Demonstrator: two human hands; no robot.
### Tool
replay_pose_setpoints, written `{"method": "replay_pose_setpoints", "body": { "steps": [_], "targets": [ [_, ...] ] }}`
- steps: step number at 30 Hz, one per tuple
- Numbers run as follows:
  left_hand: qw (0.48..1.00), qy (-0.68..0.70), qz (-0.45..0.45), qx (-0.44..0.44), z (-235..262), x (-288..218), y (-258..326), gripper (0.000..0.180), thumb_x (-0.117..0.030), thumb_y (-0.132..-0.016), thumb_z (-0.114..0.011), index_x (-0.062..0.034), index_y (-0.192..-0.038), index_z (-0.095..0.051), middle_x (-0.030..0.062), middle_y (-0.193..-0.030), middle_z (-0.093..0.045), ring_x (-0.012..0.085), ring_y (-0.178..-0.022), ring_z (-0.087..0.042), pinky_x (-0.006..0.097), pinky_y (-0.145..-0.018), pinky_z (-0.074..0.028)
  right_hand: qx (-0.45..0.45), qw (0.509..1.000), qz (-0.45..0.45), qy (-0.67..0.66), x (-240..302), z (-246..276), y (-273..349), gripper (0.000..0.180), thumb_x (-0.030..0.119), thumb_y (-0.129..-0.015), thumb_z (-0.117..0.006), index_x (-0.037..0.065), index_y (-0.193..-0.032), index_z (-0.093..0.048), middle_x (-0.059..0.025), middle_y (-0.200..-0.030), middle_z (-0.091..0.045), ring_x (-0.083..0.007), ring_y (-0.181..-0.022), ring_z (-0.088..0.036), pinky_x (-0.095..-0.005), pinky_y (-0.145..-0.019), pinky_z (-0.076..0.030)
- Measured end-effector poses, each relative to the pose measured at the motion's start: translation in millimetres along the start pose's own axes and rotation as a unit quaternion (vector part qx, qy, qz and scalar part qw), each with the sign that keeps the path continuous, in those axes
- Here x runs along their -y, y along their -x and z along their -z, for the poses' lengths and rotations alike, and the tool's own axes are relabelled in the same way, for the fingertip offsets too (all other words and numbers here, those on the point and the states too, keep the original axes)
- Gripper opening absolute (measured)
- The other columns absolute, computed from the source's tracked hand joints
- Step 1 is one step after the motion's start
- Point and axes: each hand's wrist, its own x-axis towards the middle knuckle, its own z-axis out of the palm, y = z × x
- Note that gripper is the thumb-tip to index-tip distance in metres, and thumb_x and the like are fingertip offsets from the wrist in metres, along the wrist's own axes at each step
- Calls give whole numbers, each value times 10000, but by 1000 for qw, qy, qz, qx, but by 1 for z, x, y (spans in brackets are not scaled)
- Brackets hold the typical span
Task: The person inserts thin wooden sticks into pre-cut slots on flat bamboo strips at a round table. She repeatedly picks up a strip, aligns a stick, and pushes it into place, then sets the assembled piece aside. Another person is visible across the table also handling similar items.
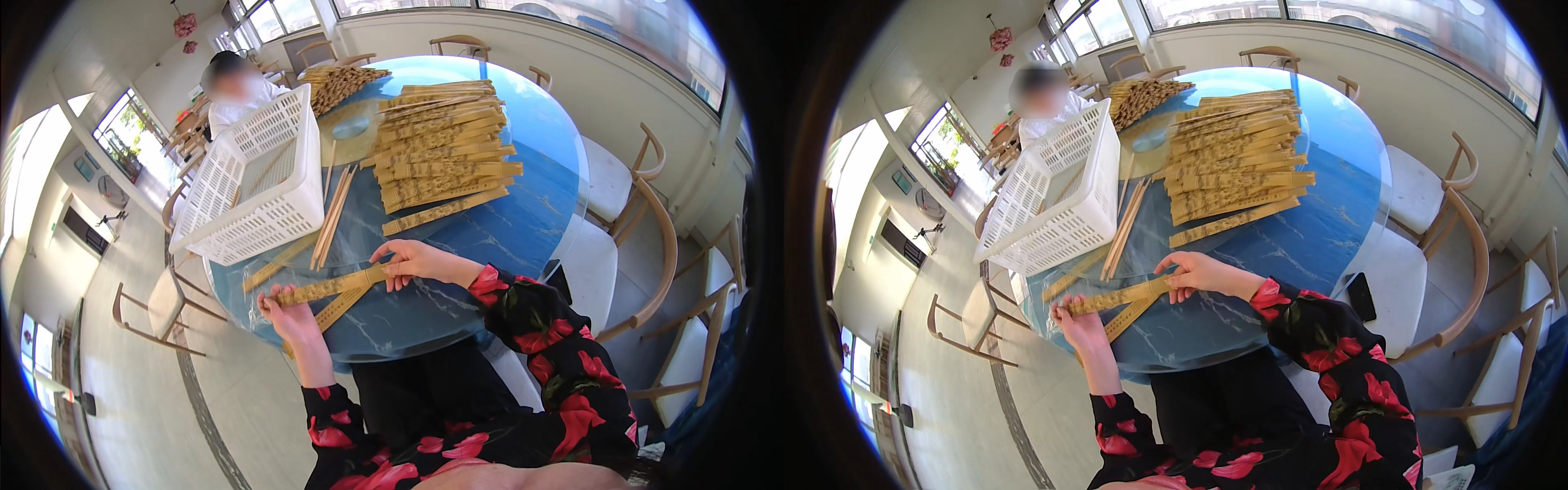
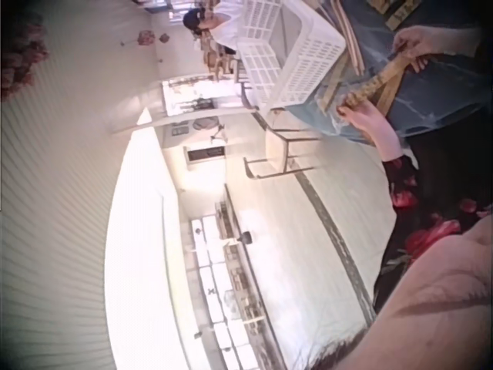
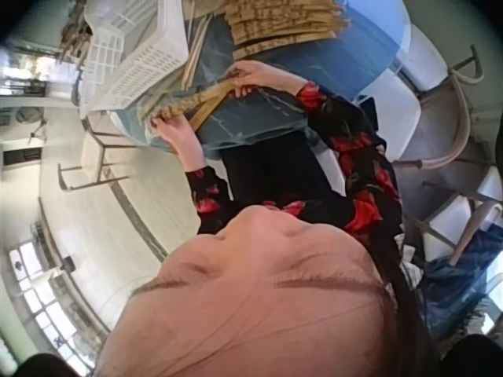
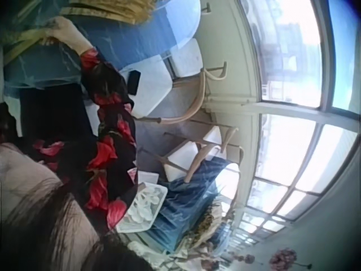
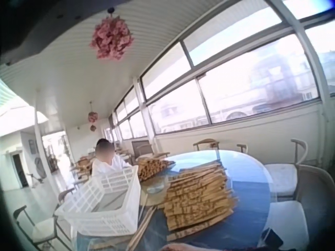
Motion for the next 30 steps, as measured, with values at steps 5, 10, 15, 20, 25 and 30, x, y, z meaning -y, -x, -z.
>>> {"method": "replay_pose_setpoints", "body": {
  "steps": [5,10,15,20,25,30],
  "targets": [
    [1000,-21,5,18,-2,-1,3,310,-207,-1024,-530,-167,-1314,-428,97,-1261,-590,263,-1074,-590,393,-977,-480,-62,997,33,-21,-7,-2,-5,250,161,-1022,-521,19,-1227,-541,-88,-897,-691,-110,-772,-639,-228,-692,-505],
    [993,-12,108,37,-18,1,8,341,-226,-1020,-541,-126,-1333,-450,119,-1431,-496,311,-1255,-543,414,-1043,-467,-62,950,68,-297,-7,-4,-8,297,257,-1023,-560,37,-1224,-568,-58,-931,-656,-109,-857,-620,-245,-754,-510],
    [957,-127,220,140,-45,4,18,421,-304,-1017,-548,-73,-1354,-444,135,-1398,-512,283,-1206,-567,403,-989,-492,-110,953,85,-270,-6,-5,-3,229,269,-1010,-590,50,-1065,-623,-47,-892,-669,-92,-782,-603,-230,-727,-502],
    [949,-241,170,113,-43,-5,20,369,-338,-1022,-535,-45,-1246,-516,117,-1151,-621,198,-1033,-611,355,-902,-506,-301,897,199,-255,2,22,-12,263,323,-985,-612,68,-935,-575,-68,-765,-676,-92,-646,-598,-233,-600,-473],
    [939,-274,145,150,-51,16,20,279,-288,-1029,-530,-38,-1147,-564,75,-998,-636,152,-907,-624,300,-819,-519,-512,818,214,-151,46,103,-9,275,301,-998,-564,35,-1019,-500,-140,-766,-696,-141,-603,-624,-243,-538,-476],
    [931,-305,123,160,-46,12,20,225,-236,-1024,-549,-33,-1116,-585,60,-954,-632,124,-849,-616,249,-777,-513,-461,832,176,-254,87,175,-45,345,254,-1005,-530,-27,-1197,-477,-173,-836,-710,-172,-659,-662,-246,-562,-508]
  ]
}}
